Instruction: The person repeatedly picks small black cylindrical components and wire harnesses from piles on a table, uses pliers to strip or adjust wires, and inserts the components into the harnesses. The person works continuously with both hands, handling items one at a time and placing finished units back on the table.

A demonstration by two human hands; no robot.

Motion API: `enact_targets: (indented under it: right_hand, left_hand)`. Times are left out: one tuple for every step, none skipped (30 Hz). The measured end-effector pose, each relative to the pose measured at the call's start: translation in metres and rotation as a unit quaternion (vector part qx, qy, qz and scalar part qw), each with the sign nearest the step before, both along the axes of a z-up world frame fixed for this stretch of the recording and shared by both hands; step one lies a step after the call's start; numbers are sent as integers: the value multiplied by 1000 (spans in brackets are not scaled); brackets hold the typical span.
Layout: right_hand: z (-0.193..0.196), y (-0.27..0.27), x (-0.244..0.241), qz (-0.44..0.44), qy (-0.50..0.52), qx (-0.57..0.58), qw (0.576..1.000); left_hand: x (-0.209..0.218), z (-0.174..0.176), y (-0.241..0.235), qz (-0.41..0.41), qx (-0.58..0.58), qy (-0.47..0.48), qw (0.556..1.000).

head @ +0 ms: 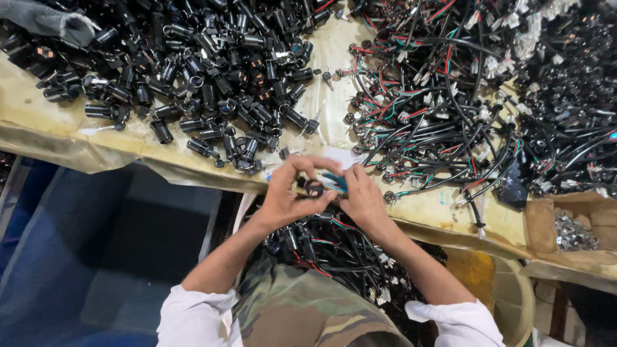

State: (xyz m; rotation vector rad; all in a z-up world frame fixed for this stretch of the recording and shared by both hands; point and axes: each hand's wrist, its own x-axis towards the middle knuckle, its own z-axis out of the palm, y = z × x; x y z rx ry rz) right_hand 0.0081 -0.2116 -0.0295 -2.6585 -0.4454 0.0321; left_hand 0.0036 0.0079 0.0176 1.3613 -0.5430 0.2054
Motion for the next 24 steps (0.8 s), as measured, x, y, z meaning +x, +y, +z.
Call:
enact_targets:
  right_hand:
    - [-2, -2, 1, 8, 2, 10, 1000]
    - [-5, -5, 2, 16, 4, 19, 1000]
    - [-7, -7, 3, 25, 3, 28, 999]
    - [-9, -9, 4, 23, 18, 26, 999]
    - [-12, -10, 2, 18, 34, 23, 999]
    - [-14, -11, 1, 14, 49, 21, 998]
    - [-16, -10, -1, 11, 28, 20, 999]
    - [-15, -9, -2, 8, 7, 20, 1000]
    - [-11, -8, 1, 8, -17, 20, 1000]
    - [-5, -7, 2, 14, -25, 30, 999]
    - [3, -6, 1, 22, -30, 40, 998]
    - [14, -7, 2, 31, -35, 51, 998]
    - [28, -8, 3, 30, -19, 124, 992]
    - [44, -12, 3, 28, -4, 197, 980]
    - [61, -17, 1, 27, 12, 268, 963]
    - [80, -26, -4, 60, -32, 305, 950]
    - [97, -33, -13, 88, -75, 341, 933]
    - [109, -34, -20, 131, -63, 361, 921]
    - [119, -34, -26, 174, -54, 379, 907]
    - [127, -32, -29, 216, -45, 397, 891]
    - [131, -29, -28, 236, 2, 359, 903]
    - [134, -23, -27, 255, 49, 320, 911]
    - [136, -17, -22, 273, 96, 278, 916]
    - [136, -11, -18, 277, 121, 294, 907]
  left_hand:
    - [-4, -2, -4, -27, -12, 23, 999]
    - [-9, -3, -8, -35, -19, 70, 997]
    - [-12, -2, -11, -43, -26, 114, 992]
    - [-15, 0, -13, -51, -34, 157, 986]
    - [-17, 1, -13, -51, 5, 163, 985]
    - [-18, 4, -13, -52, 43, 169, 983]
    - [-19, 6, -12, -52, 81, 174, 980]
    - [-19, 10, -10, -48, 93, 101, 989]
    - [-17, 13, -6, -42, 104, 24, 993]
    - [-15, 16, -3, -37, 114, -52, 991]
    - [-17, 18, -1, -81, 88, 8, 993]
    - [-18, 19, 0, -124, 61, 68, 988]
    - [-19, 20, 0, -166, 35, 128, 977]
    - [-21, 21, -1, -146, 51, 148, 977]
    - [-25, 20, -3, -126, 68, 168, 975]
    - [-29, 19, -6, -107, 84, 187, 973]
    - [-33, 17, -10, -126, 95, 203, 966]
    - [-37, 15, -14, -146, 106, 219, 959]
    - [-39, 13, -18, -166, 118, 231, 951]
    - [-39, 11, -21, -167, 128, 144, 967]
    - [-38, 9, -22, -168, 138, 54, 975]
    - [-36, 8, -21, -168, 146, -36, 974]
    - [-32, 7, -20, -207, 149, -40, 966]
    - [-29, 7, -18, -245, 153, -44, 956]
